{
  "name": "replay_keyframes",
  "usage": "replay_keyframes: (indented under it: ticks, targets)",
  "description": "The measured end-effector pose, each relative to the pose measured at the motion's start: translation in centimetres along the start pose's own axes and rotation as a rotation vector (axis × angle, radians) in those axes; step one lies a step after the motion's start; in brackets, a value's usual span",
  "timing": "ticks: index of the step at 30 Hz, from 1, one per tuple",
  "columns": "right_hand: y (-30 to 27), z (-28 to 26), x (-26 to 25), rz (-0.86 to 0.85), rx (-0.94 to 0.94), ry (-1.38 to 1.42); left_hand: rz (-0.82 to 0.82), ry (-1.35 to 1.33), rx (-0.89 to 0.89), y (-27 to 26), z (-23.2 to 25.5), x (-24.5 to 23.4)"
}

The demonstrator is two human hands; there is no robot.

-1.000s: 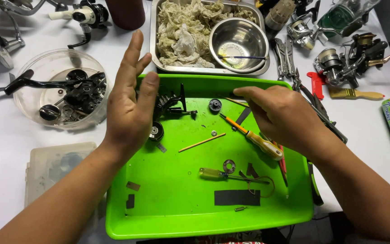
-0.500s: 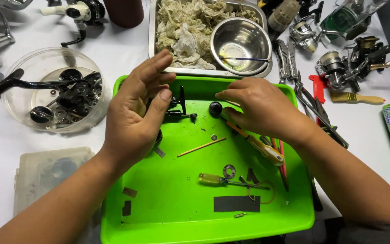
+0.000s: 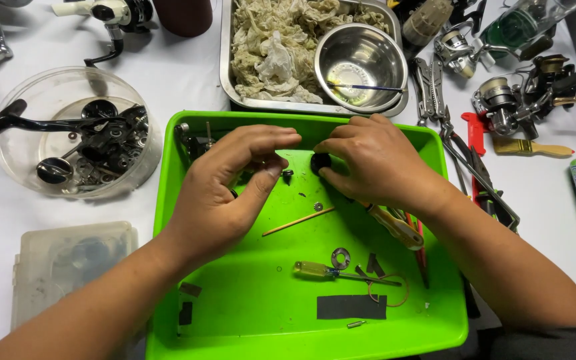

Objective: The person is disassembling a fishing reel, cleaning its internal components with a brush and cloth, and then carefully reassembling it, including the installation of bearings.

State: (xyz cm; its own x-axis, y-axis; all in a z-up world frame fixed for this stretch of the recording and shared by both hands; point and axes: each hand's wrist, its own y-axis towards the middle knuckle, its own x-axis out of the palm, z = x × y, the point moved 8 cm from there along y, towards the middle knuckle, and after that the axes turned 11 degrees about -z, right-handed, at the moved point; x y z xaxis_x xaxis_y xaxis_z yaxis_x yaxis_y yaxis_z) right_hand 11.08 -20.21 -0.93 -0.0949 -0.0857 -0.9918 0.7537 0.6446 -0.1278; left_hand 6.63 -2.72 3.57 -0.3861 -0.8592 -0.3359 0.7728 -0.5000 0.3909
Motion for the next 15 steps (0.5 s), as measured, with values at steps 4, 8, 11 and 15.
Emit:
replay_keyframes:
  ticks: [4,8,11,15]
  targets:
    - [-0.1,0.0,0.4,0.036,-0.008,-0.043,-0.019,0.017,0.009,0.0,0.0,0.4]
    - [-1.1,-1.0,-1.6,0.135,-0.025,-0.015,0.008,-0.034,-0.074,0.0,-0.8,0.3]
    - [-2.7,-2.8,-4.3,0.260,-0.096,0.048,-0.024,-0.186,-0.188,-0.2,-2.0,0.9]
    - [-4.6,-4.7,-6.8,0.326,-0.133,0.207,-0.143,-0.414,-0.361,-0.5,-4.0,3.1]
